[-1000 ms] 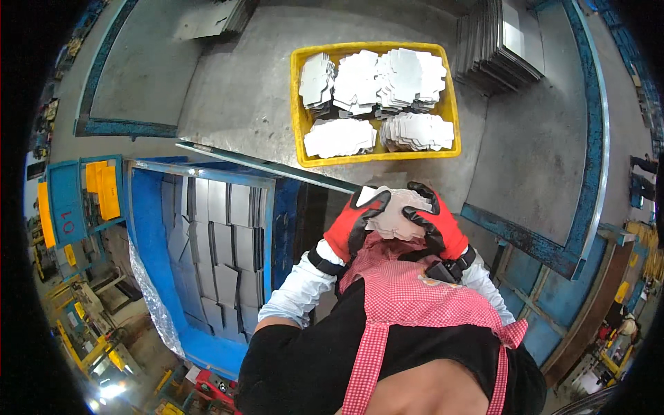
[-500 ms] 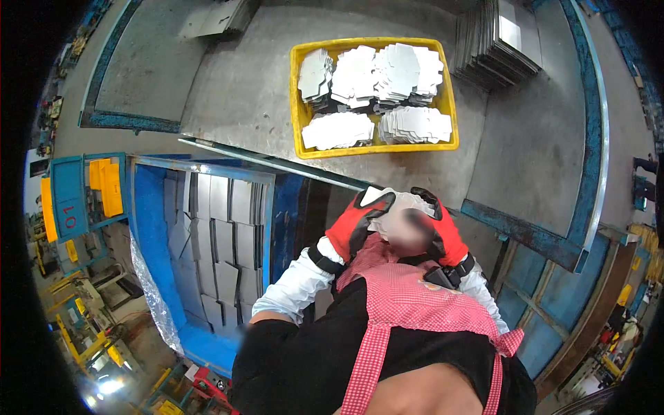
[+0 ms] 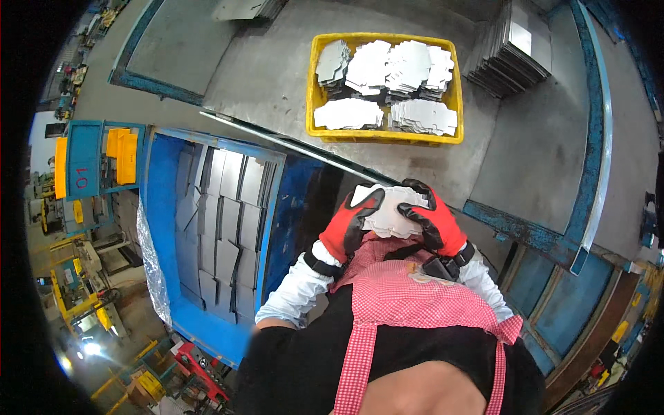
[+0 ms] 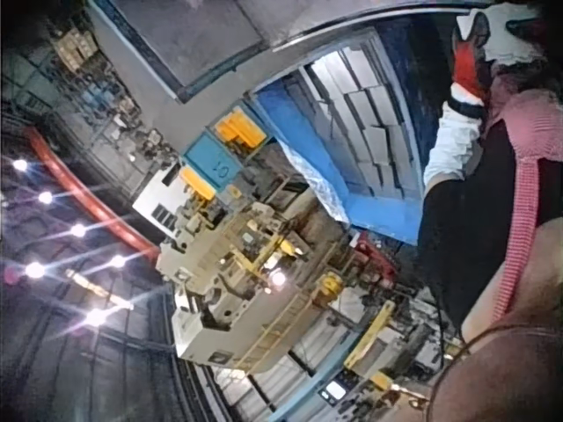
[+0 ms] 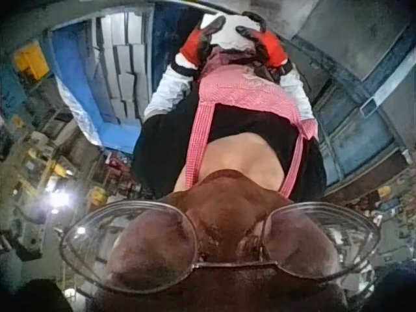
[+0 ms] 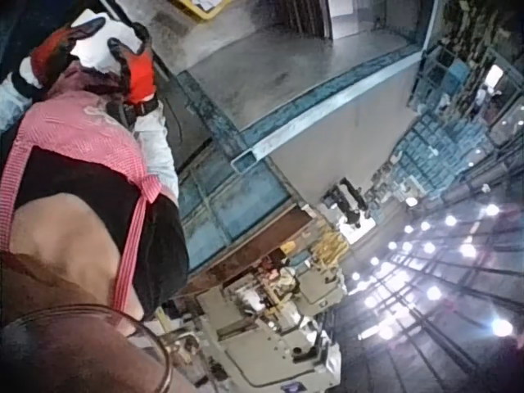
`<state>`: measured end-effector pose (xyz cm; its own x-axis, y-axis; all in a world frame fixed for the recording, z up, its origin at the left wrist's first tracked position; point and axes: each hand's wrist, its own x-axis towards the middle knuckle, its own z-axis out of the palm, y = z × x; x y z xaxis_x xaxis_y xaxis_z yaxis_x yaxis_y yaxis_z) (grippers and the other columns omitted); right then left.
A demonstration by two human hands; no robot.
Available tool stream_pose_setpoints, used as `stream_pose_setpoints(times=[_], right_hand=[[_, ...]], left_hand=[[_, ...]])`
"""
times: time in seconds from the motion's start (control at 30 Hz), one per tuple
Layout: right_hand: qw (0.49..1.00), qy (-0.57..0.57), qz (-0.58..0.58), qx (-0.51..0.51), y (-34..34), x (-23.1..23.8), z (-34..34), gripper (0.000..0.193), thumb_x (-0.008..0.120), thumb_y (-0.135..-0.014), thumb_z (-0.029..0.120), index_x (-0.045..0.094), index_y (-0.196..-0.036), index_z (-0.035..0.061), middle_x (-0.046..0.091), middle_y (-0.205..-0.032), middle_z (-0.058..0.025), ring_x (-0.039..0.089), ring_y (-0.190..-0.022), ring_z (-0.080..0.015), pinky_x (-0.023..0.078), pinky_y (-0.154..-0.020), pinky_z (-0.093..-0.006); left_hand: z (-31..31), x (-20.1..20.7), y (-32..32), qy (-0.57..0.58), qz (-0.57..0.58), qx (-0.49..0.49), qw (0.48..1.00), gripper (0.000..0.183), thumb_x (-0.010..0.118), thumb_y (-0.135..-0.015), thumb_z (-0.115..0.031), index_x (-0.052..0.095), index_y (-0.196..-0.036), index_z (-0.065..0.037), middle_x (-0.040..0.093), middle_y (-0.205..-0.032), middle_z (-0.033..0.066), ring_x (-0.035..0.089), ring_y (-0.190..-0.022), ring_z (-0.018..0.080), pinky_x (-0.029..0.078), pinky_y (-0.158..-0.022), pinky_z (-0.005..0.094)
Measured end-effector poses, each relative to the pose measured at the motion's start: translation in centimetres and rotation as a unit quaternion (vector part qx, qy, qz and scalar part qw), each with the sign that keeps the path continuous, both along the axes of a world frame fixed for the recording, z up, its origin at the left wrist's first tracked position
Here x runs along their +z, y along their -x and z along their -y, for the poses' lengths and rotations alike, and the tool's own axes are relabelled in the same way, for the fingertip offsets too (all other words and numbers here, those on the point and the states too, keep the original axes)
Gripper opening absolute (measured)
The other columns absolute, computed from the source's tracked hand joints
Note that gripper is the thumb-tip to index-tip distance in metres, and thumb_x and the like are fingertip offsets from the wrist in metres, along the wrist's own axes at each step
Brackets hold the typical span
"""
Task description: Placing metal sheets into a punch press, stamping them, and sorting the stamped parts into bins.
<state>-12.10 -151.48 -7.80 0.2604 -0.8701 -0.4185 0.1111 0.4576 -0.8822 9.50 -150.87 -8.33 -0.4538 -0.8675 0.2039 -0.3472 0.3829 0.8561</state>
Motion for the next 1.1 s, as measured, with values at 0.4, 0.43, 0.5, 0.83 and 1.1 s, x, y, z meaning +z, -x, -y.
stream_pose_setpoints(times=[0.4, 0.43, 0.5, 0.83, 1.1], right_hand=[[0.992, 0.072, -0.059, -0.087, -5.9, 3.0, 10.2, 0.064, 0.073, -0.072, 0.017, 0.042, -0.126, -0.0003, 0.050, -0.120, -0.0115, 0.047, -0.112, -0.0210, 0.037, -0.097, -0.0315], [0.990, 0.078, -0.055, -0.101, -6.7, 3.0, 11.4, 0.064, 0.073, -0.073, 0.017, 0.042, -0.126, -0.0005, 0.050, -0.120, -0.0115, 0.047, -0.112, -0.0212, 0.037, -0.097, -0.0314], [0.979, 0.134, -0.116, -0.104, -7.6, 2.7, 13.3, 0.060, 0.071, -0.074, 0.016, 0.043, -0.125, -0.0008, 0.051, -0.119, -0.0112, 0.047, -0.112, -0.0209, 0.036, -0.097, -0.0309], [0.963, 0.166, -0.106, -0.181, -9.7, 3.7, 16.9, 0.050, 0.064, -0.081, 0.012, 0.043, -0.124, -0.0022, 0.049, -0.121, -0.0115, 0.046, -0.112, -0.0177, 0.036, -0.097, -0.0294], [0.879, 0.370, -0.288, -0.086, -7.6, 0.7, 15.0, 0.044, 0.050, -0.082, 0.000, 0.045, -0.125, 0.0036, 0.043, -0.128, -0.0240, 0.044, -0.117, -0.0395, 0.037, -0.097, -0.0437]], left_hand=[[14.1, 4.6, -5.3, -0.053, -0.106, -0.059, 0.991, 0.034, 0.053, -0.084, -0.003, 0.052, -0.118, 0.000, 0.051, -0.118, 0.0196, 0.049, -0.110, 0.0345, 0.037, -0.096, 0.0378], [15.6, 3.8, -5.6, -0.117, -0.142, -0.057, 0.981, 0.034, 0.052, -0.086, -0.004, 0.051, -0.119, -0.001, 0.050, -0.120, 0.0181, 0.049, -0.111, 0.0324, 0.037, -0.096, 0.0365], [18.9, 3.1, -6.6, -0.122, -0.130, -0.110, 0.978, 0.034, 0.050, -0.089, -0.006, 0.049, -0.122, -0.002, 0.048, -0.122, 0.0144, 0.048, -0.112, 0.0256, 0.037, -0.096, 0.0327], [27.0, 1.7, -7.5, 0.013, -0.043, -0.220, 0.975, 0.044, 0.049, -0.081, 0.003, 0.049, -0.124, -0.002, 0.048, -0.124, 0.0177, 0.049, -0.114, 0.0310, 0.037, -0.098, 0.0362], [26.1, 1.5, -7.0, -0.007, -0.019, -0.199, 0.980, 0.043, 0.050, -0.080, 0.000, 0.052, -0.122, -0.008, 0.048, -0.124, 0.0160, 0.049, -0.109, 0.0335, 0.040, -0.094, 0.0365]])
